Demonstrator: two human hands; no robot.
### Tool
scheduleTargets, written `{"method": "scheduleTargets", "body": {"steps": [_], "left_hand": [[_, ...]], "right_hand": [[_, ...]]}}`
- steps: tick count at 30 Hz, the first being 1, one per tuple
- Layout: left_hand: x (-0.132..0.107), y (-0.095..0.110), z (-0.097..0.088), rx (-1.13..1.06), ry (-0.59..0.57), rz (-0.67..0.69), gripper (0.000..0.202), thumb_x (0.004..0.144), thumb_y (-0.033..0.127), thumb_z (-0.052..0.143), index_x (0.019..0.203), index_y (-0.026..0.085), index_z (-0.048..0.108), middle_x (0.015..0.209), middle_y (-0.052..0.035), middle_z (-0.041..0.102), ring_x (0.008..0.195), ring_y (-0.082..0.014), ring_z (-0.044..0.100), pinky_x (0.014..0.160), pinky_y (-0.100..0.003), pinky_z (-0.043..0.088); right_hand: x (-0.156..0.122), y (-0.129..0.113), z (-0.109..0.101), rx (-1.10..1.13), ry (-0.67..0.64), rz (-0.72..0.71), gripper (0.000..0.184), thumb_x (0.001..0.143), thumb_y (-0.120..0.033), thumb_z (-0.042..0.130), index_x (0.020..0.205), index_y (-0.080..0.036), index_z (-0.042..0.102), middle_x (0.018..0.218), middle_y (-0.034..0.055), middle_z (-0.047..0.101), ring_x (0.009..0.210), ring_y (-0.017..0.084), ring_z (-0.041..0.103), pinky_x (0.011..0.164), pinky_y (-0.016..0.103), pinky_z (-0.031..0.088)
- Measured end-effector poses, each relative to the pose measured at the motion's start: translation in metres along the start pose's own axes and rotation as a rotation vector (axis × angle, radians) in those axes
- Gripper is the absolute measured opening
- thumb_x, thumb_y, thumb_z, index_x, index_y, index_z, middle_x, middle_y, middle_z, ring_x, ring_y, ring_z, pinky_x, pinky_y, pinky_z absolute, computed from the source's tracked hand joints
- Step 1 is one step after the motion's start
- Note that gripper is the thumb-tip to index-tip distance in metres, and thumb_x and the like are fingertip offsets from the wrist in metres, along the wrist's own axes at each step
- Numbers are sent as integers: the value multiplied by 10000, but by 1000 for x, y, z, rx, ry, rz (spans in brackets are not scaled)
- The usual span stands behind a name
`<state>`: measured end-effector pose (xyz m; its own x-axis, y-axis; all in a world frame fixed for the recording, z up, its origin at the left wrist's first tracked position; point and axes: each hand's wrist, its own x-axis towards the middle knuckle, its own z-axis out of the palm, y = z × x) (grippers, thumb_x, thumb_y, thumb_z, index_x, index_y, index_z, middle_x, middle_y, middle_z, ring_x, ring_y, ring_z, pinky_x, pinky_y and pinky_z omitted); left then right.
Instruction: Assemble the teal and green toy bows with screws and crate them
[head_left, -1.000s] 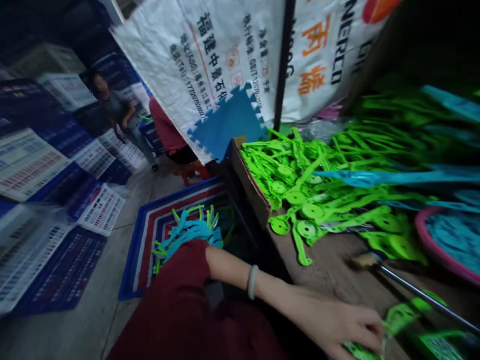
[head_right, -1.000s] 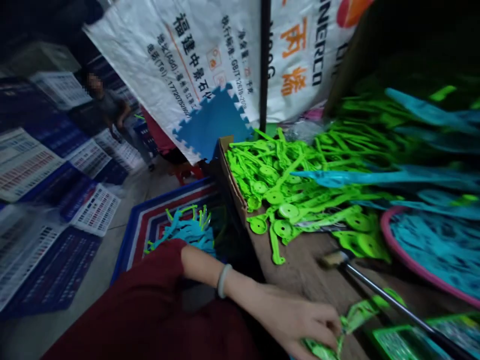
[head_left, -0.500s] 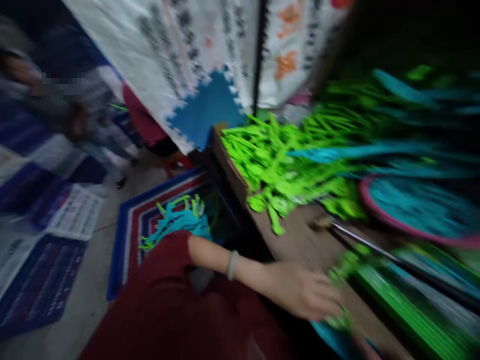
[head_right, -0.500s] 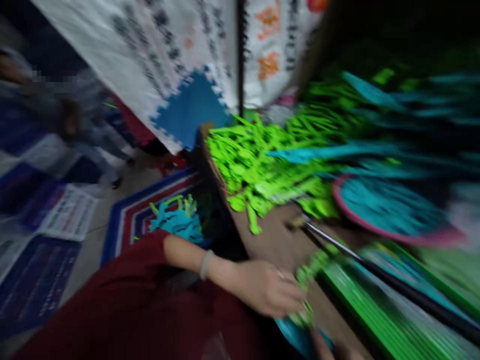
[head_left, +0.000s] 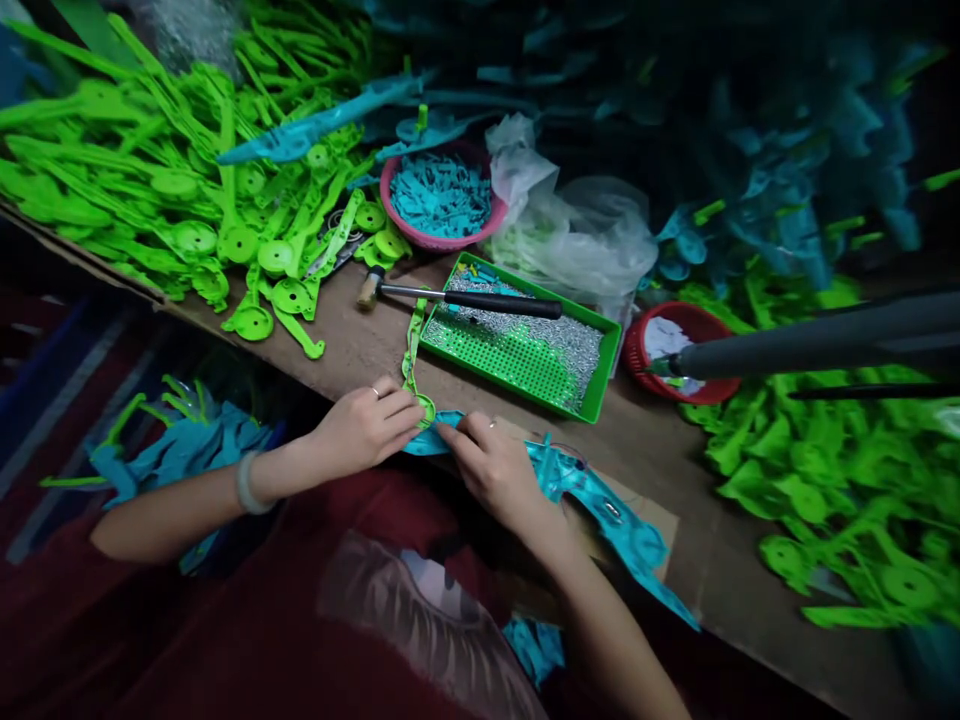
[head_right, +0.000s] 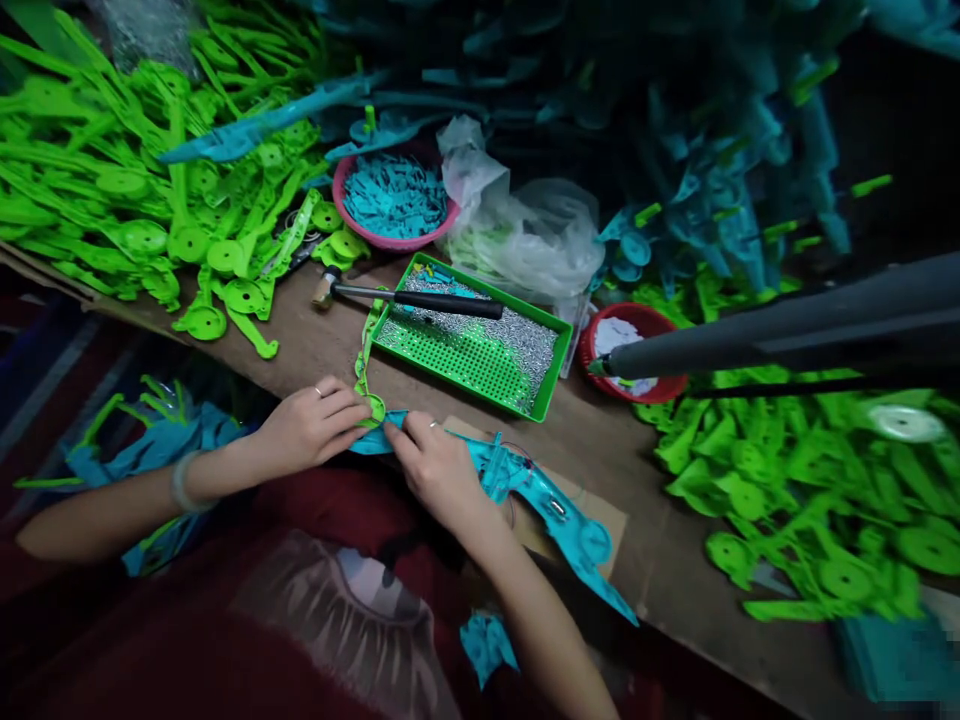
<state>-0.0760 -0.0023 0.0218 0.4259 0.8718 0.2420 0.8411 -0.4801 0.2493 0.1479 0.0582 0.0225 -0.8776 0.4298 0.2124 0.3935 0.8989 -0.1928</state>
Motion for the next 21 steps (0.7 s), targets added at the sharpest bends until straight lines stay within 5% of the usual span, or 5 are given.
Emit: {"method": "scheduleTargets", "body": {"steps": [4,8,15,21], "left_hand": [[2,1,-2,54,-56,-1,188,980,258,515,1106,177,629,1004,-77,632,920,-238,535,745,-347,501],[5,9,-6,54,-80,-24,168,940,156,551,1078,155,647,1091,-113,604,1074,-279,530,894,-428,521],[5,30,4,-78,69,-132,310,950,308,569,1070,30,637,1138,-206,587,1155,-330,516,951,-491,541],[8,27,4,-68,116,-181,141,901,194,595,884,58,629,1089,-199,587,1150,-334,529,958,-481,540]], "right_hand": [[6,-7,-7,-71,-83,17,307,995,-141,363,1106,-133,650,847,90,556,759,190,496,584,278,396],[6,-3,-17,-47,-133,26,279,979,-124,405,1130,-135,639,875,92,556,777,196,502,597,281,395],[-14,23,-12,152,-76,86,299,987,-143,378,1117,-157,647,880,76,559,739,161,518,610,262,390],[-8,25,-6,12,-64,39,284,975,-173,417,1165,-186,628,902,75,542,756,168,485,565,259,322]]}}
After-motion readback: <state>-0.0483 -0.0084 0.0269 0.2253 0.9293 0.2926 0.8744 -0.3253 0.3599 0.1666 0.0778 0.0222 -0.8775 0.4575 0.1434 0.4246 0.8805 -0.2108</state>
